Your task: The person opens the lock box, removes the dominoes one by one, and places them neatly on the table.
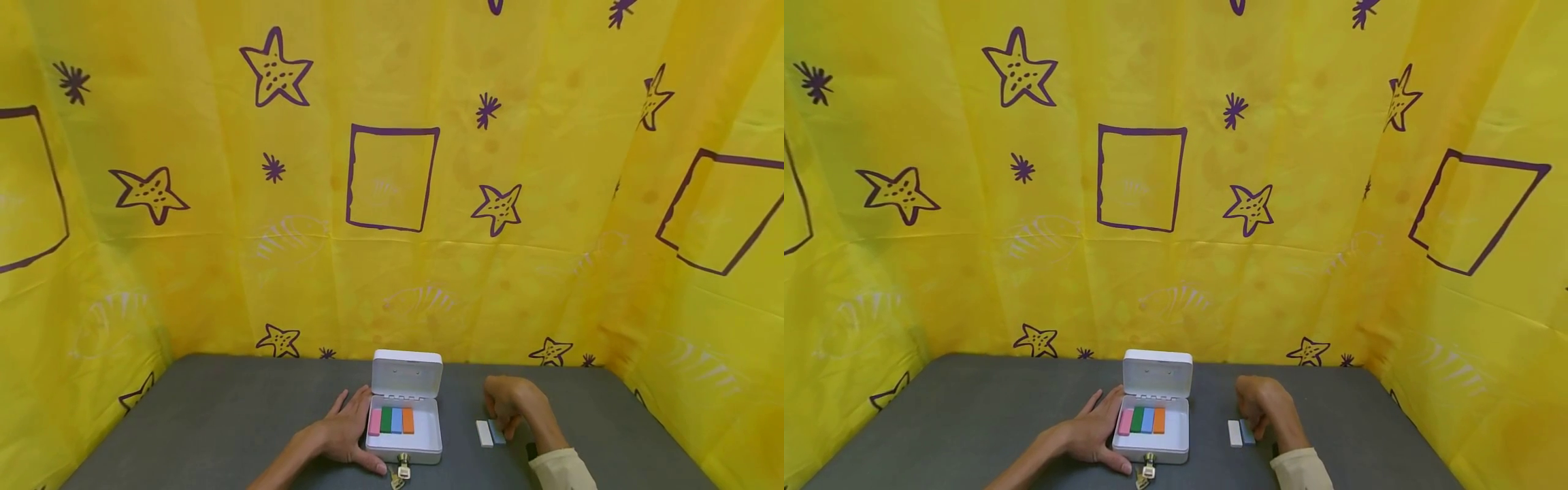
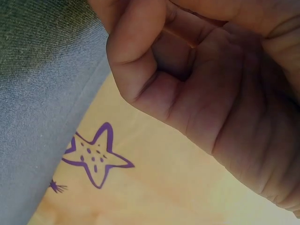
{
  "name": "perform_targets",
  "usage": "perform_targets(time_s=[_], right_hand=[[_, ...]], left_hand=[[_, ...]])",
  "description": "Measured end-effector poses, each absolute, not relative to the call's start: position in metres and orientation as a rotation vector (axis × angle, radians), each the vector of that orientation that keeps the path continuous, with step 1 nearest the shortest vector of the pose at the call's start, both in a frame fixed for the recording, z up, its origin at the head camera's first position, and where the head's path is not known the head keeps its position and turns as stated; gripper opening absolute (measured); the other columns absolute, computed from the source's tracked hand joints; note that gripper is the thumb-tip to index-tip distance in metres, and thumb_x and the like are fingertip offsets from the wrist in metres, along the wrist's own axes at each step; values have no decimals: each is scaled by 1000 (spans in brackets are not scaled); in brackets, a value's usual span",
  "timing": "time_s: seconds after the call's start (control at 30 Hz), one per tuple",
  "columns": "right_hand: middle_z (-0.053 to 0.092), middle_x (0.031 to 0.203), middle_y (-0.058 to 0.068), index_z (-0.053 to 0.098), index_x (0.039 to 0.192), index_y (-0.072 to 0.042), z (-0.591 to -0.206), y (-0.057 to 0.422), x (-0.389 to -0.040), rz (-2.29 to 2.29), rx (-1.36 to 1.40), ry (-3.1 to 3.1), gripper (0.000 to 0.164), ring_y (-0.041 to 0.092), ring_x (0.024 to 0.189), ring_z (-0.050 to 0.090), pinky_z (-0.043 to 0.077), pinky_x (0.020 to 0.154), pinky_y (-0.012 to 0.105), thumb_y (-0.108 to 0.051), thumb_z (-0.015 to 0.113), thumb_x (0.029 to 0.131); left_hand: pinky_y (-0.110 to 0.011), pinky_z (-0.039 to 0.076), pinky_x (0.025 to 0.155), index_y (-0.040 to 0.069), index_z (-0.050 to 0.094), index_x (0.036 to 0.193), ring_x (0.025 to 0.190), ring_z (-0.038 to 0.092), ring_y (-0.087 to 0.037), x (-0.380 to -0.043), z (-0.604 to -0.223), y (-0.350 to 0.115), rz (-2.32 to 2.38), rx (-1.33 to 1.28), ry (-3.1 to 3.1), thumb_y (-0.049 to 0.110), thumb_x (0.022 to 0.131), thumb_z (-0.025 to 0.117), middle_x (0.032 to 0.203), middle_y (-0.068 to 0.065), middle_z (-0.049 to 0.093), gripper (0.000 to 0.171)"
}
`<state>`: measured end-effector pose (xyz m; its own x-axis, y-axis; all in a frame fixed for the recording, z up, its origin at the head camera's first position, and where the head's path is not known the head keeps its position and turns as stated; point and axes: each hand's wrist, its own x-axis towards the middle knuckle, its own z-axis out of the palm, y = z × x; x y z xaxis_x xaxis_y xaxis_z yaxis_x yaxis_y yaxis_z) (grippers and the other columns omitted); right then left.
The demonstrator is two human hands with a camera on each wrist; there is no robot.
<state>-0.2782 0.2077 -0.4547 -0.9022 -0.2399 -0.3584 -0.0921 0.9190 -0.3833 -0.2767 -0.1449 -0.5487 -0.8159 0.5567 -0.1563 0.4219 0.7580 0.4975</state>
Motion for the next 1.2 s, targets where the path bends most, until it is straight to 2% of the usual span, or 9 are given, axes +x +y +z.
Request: perform_targets(time_s=[0.33, 0.6, 0.77, 0.87, 1.0, 1.1, 1.2], right_hand=[[64, 74, 12, 64, 71, -1, -460, 203, -274, -468, -258, 2634, 25, 28, 56, 75, 51, 45, 20, 24, 69, 72], [62, 84, 14, 64, 80, 1, -456, 204, -279, -520, -243, 2563, 21, 27, 60, 75, 64, 60, 35, 22, 69, 78], [65, 78, 10, 63, 79, -3, -443, 205, -281, -418, -291, 2615, 20, 24, 59, 74, 62, 58, 33, 15, 72, 81], [68, 69, 10, 62, 72, -5, -436, 203, -280, -391, -343, 2649, 23, 22, 54, 71, 55, 51, 27, 16, 68, 80], [66, 53, 12, 54, 54, -10, -426, 197, -279, -422, -503, 2692, 38, 16, 42, 61, 33, 42, 19, 18, 56, 79], [51, 41, 3, 46, 48, -14, -420, 191, -277, -465, -693, 2680, 45, 7, 35, 43, 22, 43, 19, 18, 51, 79], [34, 46, -9, 44, 50, -12, -415, 182, -275, -502, -868, 2644, 41, 2, 41, 28, 20, 45, 18, 17, 52, 79]], left_hand=[[-66, 3, 131, 1, 14, 163, 164, 15, -38, -269, -553, -146, 648, 747, 2651, 85, 70, 74, 173, -25, 18, 139], [-67, 2, 131, -2, 11, 163, 164, 13, -40, -272, -550, -146, 618, 793, 2678, 82, 72, 75, 173, -27, 15, 139], [-68, 1, 130, -2, 8, 164, 164, 11, -41, -273, -535, -143, 602, 795, 2669, 84, 72, 74, 173, -27, 13, 141], [-66, -1, 131, -1, 7, 165, 164, 10, -39, -277, -535, -142, 597, 774, 2664, 86, 71, 73, 174, -26, 12, 143], [-63, -3, 132, 0, 8, 165, 165, 8, -37, -281, -540, -143, 610, 753, 2662, 86, 70, 74, 175, -24, 10, 144], [-63, -3, 132, 1, 10, 165, 165, 8, -37, -281, -544, -143, 624, 753, 2658, 85, 69, 75, 175, -23, 11, 143], [-62, -3, 133, 2, 11, 165, 165, 8, -36, -280, -545, -144, 626, 745, 2650, 85, 69, 76, 176, -23, 11, 142]])
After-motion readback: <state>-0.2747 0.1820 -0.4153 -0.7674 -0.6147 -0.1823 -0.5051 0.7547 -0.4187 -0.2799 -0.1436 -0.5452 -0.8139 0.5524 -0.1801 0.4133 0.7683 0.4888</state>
